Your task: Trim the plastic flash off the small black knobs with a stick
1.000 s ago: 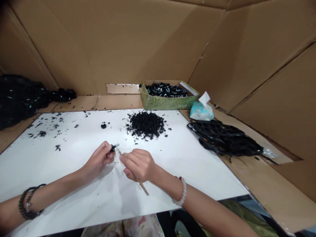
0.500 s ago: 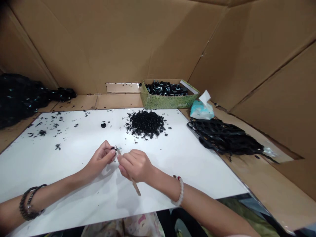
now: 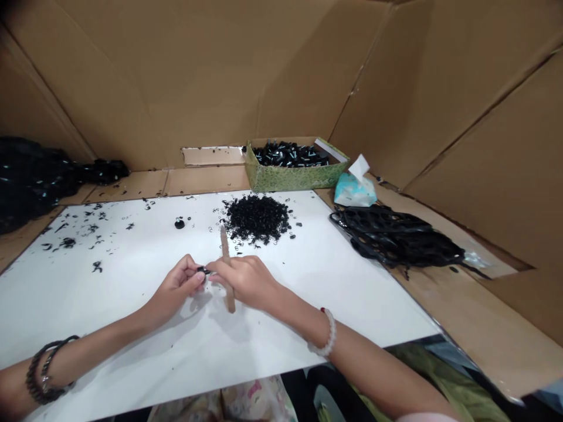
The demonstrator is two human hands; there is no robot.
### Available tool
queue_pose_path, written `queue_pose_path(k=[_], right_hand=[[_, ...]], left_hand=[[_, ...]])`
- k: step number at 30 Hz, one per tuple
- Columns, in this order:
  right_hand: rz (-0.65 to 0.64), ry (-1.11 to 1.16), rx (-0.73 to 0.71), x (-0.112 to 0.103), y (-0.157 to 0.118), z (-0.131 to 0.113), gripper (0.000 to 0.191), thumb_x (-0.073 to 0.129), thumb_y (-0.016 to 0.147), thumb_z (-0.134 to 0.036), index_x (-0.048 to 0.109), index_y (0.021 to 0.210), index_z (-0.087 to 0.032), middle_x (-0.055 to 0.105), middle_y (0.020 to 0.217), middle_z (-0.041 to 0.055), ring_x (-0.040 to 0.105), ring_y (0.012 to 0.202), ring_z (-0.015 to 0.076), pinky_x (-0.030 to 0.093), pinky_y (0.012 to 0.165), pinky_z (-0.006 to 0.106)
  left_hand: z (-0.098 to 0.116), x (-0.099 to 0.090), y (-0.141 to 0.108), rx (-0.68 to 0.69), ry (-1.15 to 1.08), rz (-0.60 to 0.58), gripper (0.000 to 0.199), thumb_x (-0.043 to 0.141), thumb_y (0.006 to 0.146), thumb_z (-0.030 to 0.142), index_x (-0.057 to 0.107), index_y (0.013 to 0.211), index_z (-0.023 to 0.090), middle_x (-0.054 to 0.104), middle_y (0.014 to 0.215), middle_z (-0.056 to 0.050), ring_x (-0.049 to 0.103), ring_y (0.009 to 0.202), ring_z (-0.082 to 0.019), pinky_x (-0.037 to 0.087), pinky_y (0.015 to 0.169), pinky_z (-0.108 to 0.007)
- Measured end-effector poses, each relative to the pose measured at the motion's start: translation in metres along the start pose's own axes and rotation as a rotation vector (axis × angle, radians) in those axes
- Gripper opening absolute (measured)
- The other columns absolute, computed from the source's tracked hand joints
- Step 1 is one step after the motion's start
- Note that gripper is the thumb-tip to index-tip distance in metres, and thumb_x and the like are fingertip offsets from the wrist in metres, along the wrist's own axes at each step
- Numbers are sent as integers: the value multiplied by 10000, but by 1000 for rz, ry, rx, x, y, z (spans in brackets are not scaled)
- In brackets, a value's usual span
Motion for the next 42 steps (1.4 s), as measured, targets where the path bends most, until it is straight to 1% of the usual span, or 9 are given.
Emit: queue_pose_path(k=[6,13,19,22,26,28,31,37,42], right_hand=[[-13,93,28,1,1,-4,197,433,899,-287,591,861,-175,663,768,34,609,637,118,433,557,204],[-83,166,102,-5,2,-5,152,460,878,-260,578,830,-178,655,718,23,590,609,124,419,543,218],[-30,172,119,-5,2,-9,80,494,838,-196,556,786,-188,664,1018,66,602,905,198,484,711,308],[-27,327,267,-4,3,-9,90,495,837,-216,538,762,-192,663,962,69,594,906,199,488,733,339],[-41,799,484,2,6,-8,216,482,856,-338,471,707,-182,662,921,80,615,851,183,488,742,351],[-13,966,538,6,8,-6,281,499,840,-412,449,691,-180,662,906,89,620,831,180,482,744,350],[42,1032,583,10,9,-4,340,527,804,-484,450,676,-178,660,888,90,614,820,178,470,751,347],[188,955,685,11,9,-3,366,526,789,-507,424,640,-189,635,824,69,572,782,166,447,714,320],[287,927,711,2,10,0,342,504,810,-454,386,619,-196,575,754,36,530,755,145,422,688,283]], left_hand=[[2,2,-1,14,-10,-34,259,517,826,400,361,762,203,424,634,56,377,567,-85,297,536,-205],[0,3,-3,37,123,-47,216,499,839,381,380,789,209,416,671,44,385,596,-97,315,549,-218],[-3,4,-5,127,246,-69,134,438,874,335,381,900,216,409,678,42,383,613,-114,320,585,-243],[-5,3,-5,168,311,-74,101,410,886,305,380,927,218,384,663,45,364,609,-122,307,588,-253],[-5,3,-6,201,306,-79,69,400,889,281,373,912,222,430,754,16,383,650,-130,327,629,-268],[-4,3,-6,190,247,-77,75,399,891,285,371,928,227,443,800,6,398,660,-127,338,639,-268],[-4,3,-5,142,141,-56,109,415,885,320,365,932,235,455,826,6,441,678,-124,354,648,-263],[-9,0,1,36,57,117,199,459,859,378,360,951,233,430,644,54,444,626,-121,336,631,-256],[-12,0,1,44,57,91,196,457,859,380,350,942,238,422,664,56,415,595,-105,310,580,-236]])
Point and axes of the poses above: each hand's wrist, its own y-axis towards the middle knuckle, its own x-axis out of the palm, z = x × y, the point moved 1 cm from there along y, towards the middle knuckle
